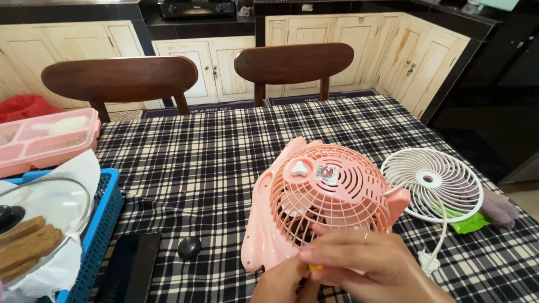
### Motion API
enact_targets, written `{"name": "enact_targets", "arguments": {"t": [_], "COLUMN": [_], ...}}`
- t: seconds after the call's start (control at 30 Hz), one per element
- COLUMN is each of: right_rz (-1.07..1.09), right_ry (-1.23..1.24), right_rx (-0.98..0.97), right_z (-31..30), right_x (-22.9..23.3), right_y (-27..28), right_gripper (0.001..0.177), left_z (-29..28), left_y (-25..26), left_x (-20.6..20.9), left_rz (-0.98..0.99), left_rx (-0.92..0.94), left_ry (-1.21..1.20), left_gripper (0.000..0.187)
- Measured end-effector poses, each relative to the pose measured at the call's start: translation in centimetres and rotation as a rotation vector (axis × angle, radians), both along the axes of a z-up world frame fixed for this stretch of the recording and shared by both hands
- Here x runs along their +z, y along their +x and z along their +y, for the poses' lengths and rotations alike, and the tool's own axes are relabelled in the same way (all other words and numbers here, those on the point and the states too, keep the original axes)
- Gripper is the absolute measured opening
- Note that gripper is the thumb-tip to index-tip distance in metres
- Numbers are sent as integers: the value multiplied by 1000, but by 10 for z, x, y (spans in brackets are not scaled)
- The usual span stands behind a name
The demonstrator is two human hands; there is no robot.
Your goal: The person assembles a pink pig-shaped desk fan on a checkered tablecloth. They use a yellow screwdriver to tighten screws on the fan's base and then attach the front grill to the fan body.
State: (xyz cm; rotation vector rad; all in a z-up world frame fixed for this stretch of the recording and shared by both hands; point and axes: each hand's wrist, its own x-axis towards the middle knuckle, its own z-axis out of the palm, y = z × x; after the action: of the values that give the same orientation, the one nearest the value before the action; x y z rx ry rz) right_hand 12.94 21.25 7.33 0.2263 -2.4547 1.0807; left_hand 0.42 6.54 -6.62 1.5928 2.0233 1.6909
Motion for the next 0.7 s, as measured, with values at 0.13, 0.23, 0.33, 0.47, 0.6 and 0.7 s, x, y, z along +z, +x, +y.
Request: {"name": "enact_targets", "arguments": {"t": [0.13, 0.23, 0.33, 0.47, 0.6, 0.7], "right_rz": [133, -2, -199, 99, 117, -103], "right_ry": [13, 30, -441, -178, 23, -135], "right_rx": [-69, 10, 15, 26, -95, 19], "right_z": [-6, -7, -5, 0, -11, -6], "right_x": [-6, 1, -3, -12, -6, 12], "right_y": [-7, -2, -5, -5, -10, -5], "right_gripper": [35, 37, 29, 26, 30, 36], "left_z": [3, -5, -9, -11, -7, -8], "left_y": [12, 6, 3, 7, 5, 6], "left_x": [21, 35, 51, 60, 55, 56], "left_rz": [-204, -193, -276, -112, -137, -143], "left_rx": [45, -4, -130, -101, 35, -28], "left_ry": [282, 163, 63, 232, 167, 202], "left_gripper": [29, 28, 31, 42, 30, 34]}}
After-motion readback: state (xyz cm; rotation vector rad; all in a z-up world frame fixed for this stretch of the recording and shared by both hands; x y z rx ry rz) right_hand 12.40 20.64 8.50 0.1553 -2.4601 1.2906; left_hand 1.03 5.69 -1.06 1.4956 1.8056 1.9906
